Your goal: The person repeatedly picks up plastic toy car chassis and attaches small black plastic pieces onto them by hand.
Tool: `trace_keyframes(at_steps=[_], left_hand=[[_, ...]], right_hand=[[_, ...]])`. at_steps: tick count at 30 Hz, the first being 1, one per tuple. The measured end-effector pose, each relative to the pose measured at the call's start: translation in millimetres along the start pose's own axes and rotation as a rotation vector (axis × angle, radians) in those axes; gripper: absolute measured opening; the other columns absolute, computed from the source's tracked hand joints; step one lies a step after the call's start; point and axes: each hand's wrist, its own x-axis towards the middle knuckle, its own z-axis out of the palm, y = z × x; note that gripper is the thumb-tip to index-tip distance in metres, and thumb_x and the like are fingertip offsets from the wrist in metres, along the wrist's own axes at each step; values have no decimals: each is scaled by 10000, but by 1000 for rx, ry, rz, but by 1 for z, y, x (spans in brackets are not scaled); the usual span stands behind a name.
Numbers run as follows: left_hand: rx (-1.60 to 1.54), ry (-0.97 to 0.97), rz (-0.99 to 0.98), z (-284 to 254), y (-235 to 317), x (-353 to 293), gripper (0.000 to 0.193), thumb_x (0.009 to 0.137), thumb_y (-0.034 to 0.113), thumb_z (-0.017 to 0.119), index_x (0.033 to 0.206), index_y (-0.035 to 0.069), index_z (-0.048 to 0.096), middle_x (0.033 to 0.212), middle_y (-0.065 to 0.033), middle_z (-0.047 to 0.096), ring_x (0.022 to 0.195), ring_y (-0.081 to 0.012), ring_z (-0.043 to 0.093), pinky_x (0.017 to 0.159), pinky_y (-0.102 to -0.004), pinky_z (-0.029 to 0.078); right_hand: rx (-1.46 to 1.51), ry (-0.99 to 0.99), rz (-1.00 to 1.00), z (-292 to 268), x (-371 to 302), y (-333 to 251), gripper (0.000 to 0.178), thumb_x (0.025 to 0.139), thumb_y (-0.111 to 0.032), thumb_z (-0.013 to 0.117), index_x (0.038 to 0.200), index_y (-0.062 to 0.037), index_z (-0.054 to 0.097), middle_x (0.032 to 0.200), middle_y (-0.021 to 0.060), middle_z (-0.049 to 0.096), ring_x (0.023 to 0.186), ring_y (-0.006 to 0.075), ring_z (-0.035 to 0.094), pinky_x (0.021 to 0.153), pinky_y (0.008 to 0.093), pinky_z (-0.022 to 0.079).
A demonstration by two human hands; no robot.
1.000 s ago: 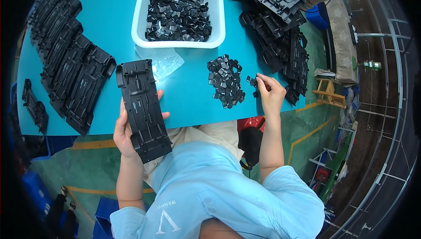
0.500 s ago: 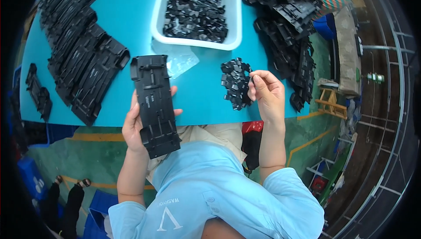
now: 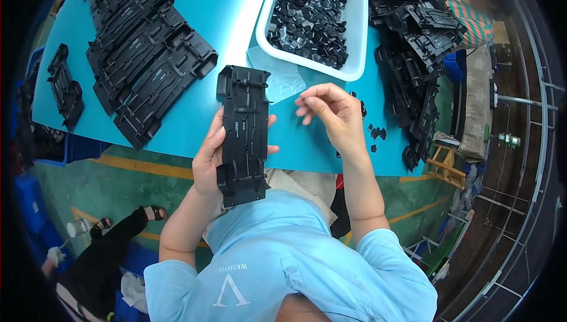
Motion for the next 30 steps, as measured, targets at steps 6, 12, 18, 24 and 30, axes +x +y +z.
trace_keyframes(at_steps=[6, 12, 18, 24, 30], left_hand=[[-27, -20, -15, -2, 1, 2, 542, 983, 212, 296, 1460, 6, 141, 1418, -275, 349, 1338, -419, 386, 947, -547, 518], [-66, 62, -4, 4, 1, 2, 538, 981, 210, 304, 1456, 16, 144, 1411, -293, 356, 1289, -419, 451, 885, -499, 568], [-83, -40, -37, -7, 0, 1, 549, 981, 220, 313, 1464, 33, 131, 1380, -330, 389, 1140, -424, 581, 823, -469, 597], [-158, 229, -5, 12, -2, 4, 550, 982, 226, 312, 1471, 59, 126, 1367, -361, 387, 992, -432, 652, 729, -426, 624], [-105, -31, -24, -5, 0, 0, 545, 978, 210, 315, 1463, 29, 145, 1407, -301, 362, 1252, -427, 488, 858, -483, 581]], right_hand=[[-179, 96, -15, 7, 8, -1, 177, 935, -22, 583, 1092, 42, 637, 859, 94, 674, 700, 110, 617, 627, 225, 502], [-225, 104, -34, 12, 13, 5, 211, 913, 16, 586, 1108, 13, 664, 899, 74, 660, 726, 107, 618, 633, 229, 513], [-377, 184, -119, 13, 15, 6, 186, 867, 44, 623, 1022, -11, 711, 914, 60, 667, 735, 97, 630, 619, 220, 510], [-536, 325, -193, 27, 19, 13, 133, 837, 24, 663, 949, -15, 721, 837, 37, 660, 658, 71, 590, 603, 205, 482], [-678, 363, -310, 32, 23, 16, 115, 793, 25, 685, 893, -27, 711, 772, 28, 650, 591, 68, 553, 544, 213, 438]])
